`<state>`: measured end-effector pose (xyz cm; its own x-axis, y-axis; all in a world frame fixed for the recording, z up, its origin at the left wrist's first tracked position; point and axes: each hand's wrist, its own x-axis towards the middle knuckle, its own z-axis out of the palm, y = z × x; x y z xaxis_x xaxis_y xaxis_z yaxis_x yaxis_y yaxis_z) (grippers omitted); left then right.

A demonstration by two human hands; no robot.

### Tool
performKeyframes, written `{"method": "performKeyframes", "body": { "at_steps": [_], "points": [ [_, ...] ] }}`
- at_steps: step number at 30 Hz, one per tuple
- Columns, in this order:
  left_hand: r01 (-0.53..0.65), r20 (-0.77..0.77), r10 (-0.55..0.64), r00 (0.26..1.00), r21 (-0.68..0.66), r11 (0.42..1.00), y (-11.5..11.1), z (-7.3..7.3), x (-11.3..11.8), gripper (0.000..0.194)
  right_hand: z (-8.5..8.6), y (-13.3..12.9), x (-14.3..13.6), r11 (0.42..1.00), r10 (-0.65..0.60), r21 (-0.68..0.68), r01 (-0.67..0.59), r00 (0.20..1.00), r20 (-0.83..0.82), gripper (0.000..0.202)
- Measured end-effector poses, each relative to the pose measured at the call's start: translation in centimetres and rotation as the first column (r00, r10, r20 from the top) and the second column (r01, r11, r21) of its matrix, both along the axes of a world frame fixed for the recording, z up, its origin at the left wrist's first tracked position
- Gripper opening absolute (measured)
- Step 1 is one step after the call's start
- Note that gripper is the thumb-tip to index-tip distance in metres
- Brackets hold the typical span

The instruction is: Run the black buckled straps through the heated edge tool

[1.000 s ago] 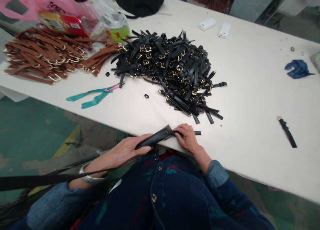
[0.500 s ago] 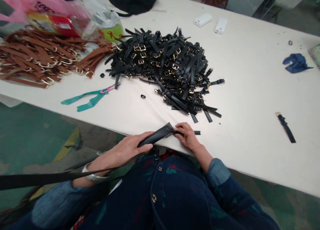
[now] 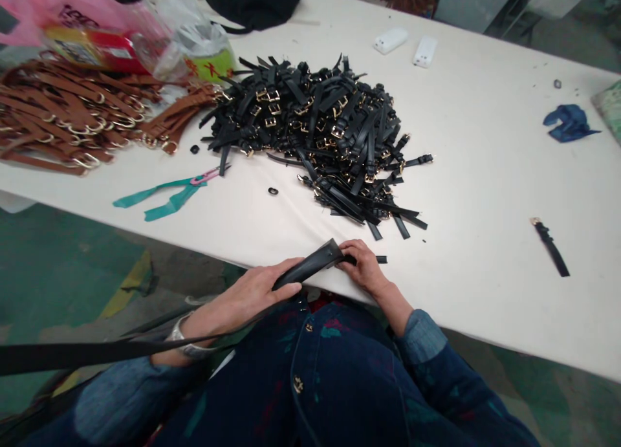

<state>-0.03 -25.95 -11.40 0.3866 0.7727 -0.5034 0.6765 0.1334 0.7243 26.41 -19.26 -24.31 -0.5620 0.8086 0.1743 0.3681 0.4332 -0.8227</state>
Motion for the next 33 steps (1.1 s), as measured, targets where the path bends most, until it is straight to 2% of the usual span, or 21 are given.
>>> {"method": "performKeyframes", "body": {
  "at_steps": [4,10,15,19,23,28,33],
  "points": [
    [-0.041,0.026,0.041,0.999,-0.018,0.999,-0.5,-0.4,-0.7,0.056,0.1,0.0,0.1,1.0,0.003,0.006,-0.003,1.0,0.007,0.008],
    [0.017,-0.098,-0.025,0.995,-0.086,0.996,-0.6,0.8,-2.7,0.058,0.2,0.1,0.2,1.0,0.028,0.012,-0.028,1.0,0.002,0.009],
    [0.061,-0.092,-0.065,0.994,-0.055,0.997,0.0,0.9,-1.2,0.059,0.2,0.3,0.4,0.998,0.055,0.008,-0.055,0.998,0.007,0.01],
    [0.031,-0.035,-0.03,0.999,0.023,0.999,0.4,0.3,0.1,0.057,0.4,0.3,0.4,0.999,0.048,-0.002,-0.048,0.999,0.007,0.009],
    [-0.024,0.052,0.023,0.998,0.027,0.999,-0.2,0.1,-1.0,0.056,0.6,0.3,0.4,0.999,0.043,0.004,-0.043,0.999,0.019,0.01],
    [-0.011,-0.022,0.009,1.0,-0.093,0.996,-1.3,0.5,-2.8,0.057,0.7,0.4,0.5,0.998,0.062,-0.011,-0.062,0.998,0.019,0.01],
    [0.007,-0.021,-0.008,1.0,-0.058,0.998,-0.8,0.4,-1.1,0.056,0.9,0.4,0.6,0.996,0.084,-0.022,-0.084,0.996,0.014,0.013]
  ]
}}
